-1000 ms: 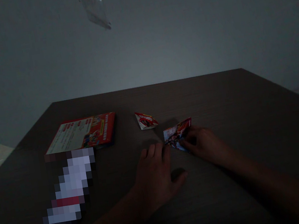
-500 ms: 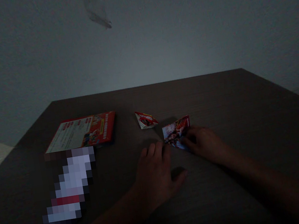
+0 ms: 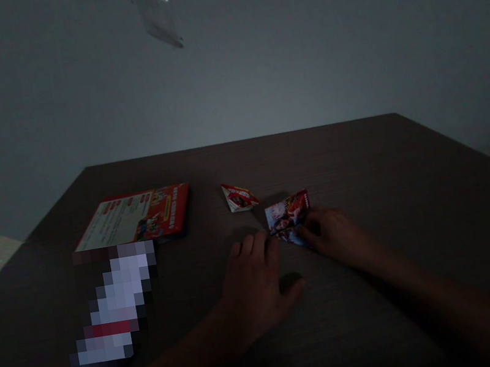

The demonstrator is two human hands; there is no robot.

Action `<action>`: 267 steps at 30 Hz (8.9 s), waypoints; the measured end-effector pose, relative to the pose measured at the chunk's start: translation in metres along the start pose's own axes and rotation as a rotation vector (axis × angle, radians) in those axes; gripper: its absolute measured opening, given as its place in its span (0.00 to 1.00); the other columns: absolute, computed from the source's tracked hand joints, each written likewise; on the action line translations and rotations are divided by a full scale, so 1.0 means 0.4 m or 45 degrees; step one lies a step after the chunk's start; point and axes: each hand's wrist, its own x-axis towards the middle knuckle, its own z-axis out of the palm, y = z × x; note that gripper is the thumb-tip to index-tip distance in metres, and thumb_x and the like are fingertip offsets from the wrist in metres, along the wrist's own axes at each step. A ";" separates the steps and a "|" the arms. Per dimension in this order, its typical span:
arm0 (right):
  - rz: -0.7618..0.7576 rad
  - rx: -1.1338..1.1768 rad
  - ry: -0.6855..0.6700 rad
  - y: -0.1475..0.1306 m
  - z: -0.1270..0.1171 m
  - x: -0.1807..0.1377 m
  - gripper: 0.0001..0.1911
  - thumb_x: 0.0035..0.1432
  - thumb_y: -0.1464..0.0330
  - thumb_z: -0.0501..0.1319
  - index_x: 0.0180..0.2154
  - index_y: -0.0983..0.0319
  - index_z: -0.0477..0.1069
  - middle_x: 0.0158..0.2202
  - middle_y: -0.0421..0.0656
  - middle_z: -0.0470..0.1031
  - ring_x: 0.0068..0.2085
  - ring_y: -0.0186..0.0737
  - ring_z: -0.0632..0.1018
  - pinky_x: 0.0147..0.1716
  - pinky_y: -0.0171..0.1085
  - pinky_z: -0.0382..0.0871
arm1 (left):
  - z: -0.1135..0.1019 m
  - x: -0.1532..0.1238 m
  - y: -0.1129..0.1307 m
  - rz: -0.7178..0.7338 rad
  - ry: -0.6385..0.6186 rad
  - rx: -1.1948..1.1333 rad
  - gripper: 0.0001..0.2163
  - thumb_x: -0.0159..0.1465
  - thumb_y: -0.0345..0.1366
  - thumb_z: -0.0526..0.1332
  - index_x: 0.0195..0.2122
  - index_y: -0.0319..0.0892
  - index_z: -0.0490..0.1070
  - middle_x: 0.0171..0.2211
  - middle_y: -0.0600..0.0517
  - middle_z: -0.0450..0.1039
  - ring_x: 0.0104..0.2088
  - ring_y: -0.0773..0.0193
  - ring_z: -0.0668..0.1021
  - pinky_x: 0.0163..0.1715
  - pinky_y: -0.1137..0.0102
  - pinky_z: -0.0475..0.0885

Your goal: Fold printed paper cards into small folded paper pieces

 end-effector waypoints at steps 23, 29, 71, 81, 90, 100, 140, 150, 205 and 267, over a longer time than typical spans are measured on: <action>0.026 -0.002 0.009 -0.008 -0.004 0.001 0.10 0.55 0.69 0.57 0.24 0.63 0.71 0.30 0.46 0.74 0.27 0.36 0.73 0.27 0.34 0.61 | 0.000 0.002 -0.003 0.010 0.017 0.005 0.26 0.58 0.52 0.56 0.52 0.40 0.64 0.47 0.43 0.65 0.47 0.49 0.66 0.45 0.56 0.61; -0.002 0.011 0.013 0.000 0.001 0.001 0.10 0.56 0.68 0.56 0.24 0.63 0.70 0.30 0.45 0.73 0.29 0.37 0.74 0.29 0.34 0.62 | 0.000 0.005 -0.004 0.013 0.013 0.010 0.26 0.58 0.53 0.55 0.51 0.40 0.65 0.46 0.43 0.65 0.47 0.49 0.66 0.45 0.56 0.62; 0.019 0.032 0.024 -0.011 -0.005 0.002 0.10 0.55 0.69 0.57 0.24 0.63 0.71 0.30 0.46 0.74 0.28 0.37 0.73 0.28 0.34 0.62 | 0.012 0.003 0.003 0.073 0.004 -0.052 0.26 0.59 0.49 0.55 0.53 0.37 0.63 0.51 0.42 0.64 0.49 0.50 0.65 0.49 0.57 0.61; 0.036 0.027 0.013 -0.012 -0.005 0.001 0.10 0.54 0.69 0.57 0.23 0.63 0.70 0.29 0.45 0.73 0.27 0.36 0.73 0.27 0.33 0.61 | 0.008 0.005 0.003 0.079 -0.008 -0.008 0.26 0.60 0.49 0.54 0.53 0.37 0.64 0.48 0.42 0.65 0.48 0.50 0.66 0.47 0.57 0.61; 0.044 0.036 0.015 -0.015 -0.008 0.002 0.10 0.55 0.69 0.57 0.24 0.64 0.72 0.29 0.46 0.74 0.28 0.37 0.74 0.27 0.34 0.62 | 0.011 0.002 0.001 0.145 -0.006 0.000 0.25 0.62 0.49 0.53 0.54 0.36 0.63 0.52 0.42 0.64 0.50 0.51 0.65 0.49 0.57 0.60; 0.045 0.022 -0.001 -0.013 -0.007 0.001 0.09 0.54 0.69 0.58 0.24 0.64 0.71 0.30 0.46 0.74 0.27 0.36 0.73 0.27 0.33 0.61 | 0.005 0.005 0.002 0.157 -0.005 -0.017 0.24 0.61 0.47 0.54 0.53 0.36 0.63 0.52 0.42 0.65 0.50 0.51 0.66 0.49 0.57 0.60; 0.026 -0.009 0.064 -0.012 -0.005 -0.005 0.13 0.53 0.62 0.60 0.22 0.62 0.69 0.27 0.44 0.73 0.26 0.36 0.72 0.26 0.34 0.61 | -0.001 0.007 0.000 0.138 -0.020 -0.026 0.26 0.61 0.48 0.54 0.56 0.39 0.61 0.50 0.43 0.66 0.48 0.51 0.65 0.47 0.57 0.60; -0.005 -0.064 0.052 -0.017 -0.007 -0.008 0.14 0.51 0.58 0.62 0.24 0.62 0.69 0.28 0.45 0.72 0.28 0.39 0.73 0.26 0.35 0.62 | 0.003 0.005 0.000 0.140 -0.023 -0.017 0.25 0.61 0.48 0.54 0.54 0.38 0.63 0.49 0.44 0.66 0.48 0.50 0.65 0.47 0.56 0.59; 0.051 0.019 -0.343 0.040 -0.090 -0.057 0.07 0.50 0.65 0.61 0.29 0.63 0.72 0.27 0.42 0.75 0.26 0.37 0.74 0.25 0.34 0.61 | 0.000 0.006 -0.010 0.149 -0.058 -0.018 0.26 0.62 0.50 0.52 0.57 0.41 0.60 0.50 0.45 0.65 0.48 0.51 0.65 0.46 0.56 0.60; -0.401 0.037 -0.113 -0.011 -0.035 -0.060 0.14 0.60 0.72 0.53 0.49 0.61 0.66 0.47 0.48 0.72 0.48 0.44 0.73 0.49 0.43 0.67 | 0.010 0.011 -0.005 0.158 -0.039 -0.081 0.31 0.58 0.53 0.56 0.59 0.39 0.57 0.57 0.43 0.60 0.54 0.49 0.62 0.53 0.56 0.55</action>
